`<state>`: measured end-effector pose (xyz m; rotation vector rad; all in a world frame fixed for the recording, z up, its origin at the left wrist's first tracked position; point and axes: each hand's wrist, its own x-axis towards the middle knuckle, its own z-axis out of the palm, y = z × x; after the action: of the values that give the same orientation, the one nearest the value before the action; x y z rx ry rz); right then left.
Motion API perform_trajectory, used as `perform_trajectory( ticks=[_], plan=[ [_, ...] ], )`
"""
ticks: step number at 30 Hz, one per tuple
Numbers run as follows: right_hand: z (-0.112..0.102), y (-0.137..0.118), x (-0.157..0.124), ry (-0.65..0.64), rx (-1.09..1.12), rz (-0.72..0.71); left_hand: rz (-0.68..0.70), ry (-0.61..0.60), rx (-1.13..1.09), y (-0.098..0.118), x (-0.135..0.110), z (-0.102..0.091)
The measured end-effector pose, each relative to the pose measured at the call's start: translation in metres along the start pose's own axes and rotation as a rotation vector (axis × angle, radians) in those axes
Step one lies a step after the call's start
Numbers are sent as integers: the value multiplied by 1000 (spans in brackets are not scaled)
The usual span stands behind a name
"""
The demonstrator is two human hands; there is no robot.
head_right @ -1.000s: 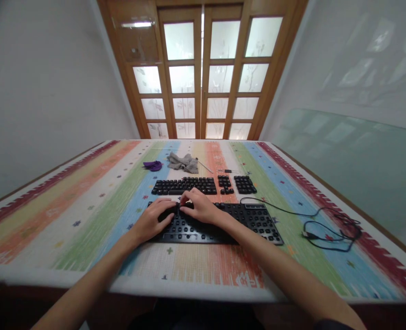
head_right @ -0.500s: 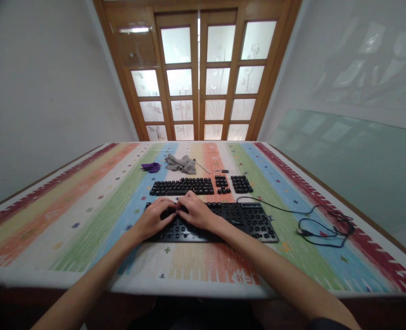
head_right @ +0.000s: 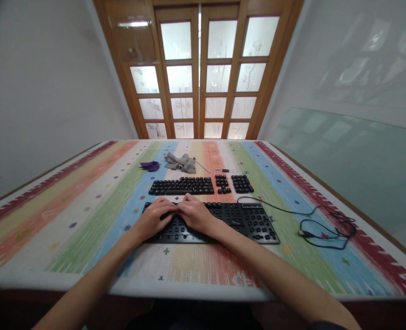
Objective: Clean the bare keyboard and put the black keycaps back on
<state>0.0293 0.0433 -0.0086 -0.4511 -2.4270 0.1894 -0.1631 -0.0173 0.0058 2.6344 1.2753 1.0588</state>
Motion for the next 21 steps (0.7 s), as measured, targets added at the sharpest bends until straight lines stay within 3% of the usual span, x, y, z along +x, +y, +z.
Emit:
perform_trajectory(
  ticks=[4,7,10,13,17,21],
  plan=[
    [-2,0,3,-71,-117,-71,19,-19,47,4,0,0],
    [-10,6,13,-108,-38,-59,1,1,30,6,-2,2],
    [-17,25,31,-12,55,34,-22,47,8,6,-5,4],
    [-17,53,52,47,16,170,-32,66,-2,6,-7,6],
    [-10,89,75,-41,-75,332,-42,63,-19,7,-7,6],
    [1,112,89,-120,-102,392,-50,55,-29,7,-7,6]
  ],
)
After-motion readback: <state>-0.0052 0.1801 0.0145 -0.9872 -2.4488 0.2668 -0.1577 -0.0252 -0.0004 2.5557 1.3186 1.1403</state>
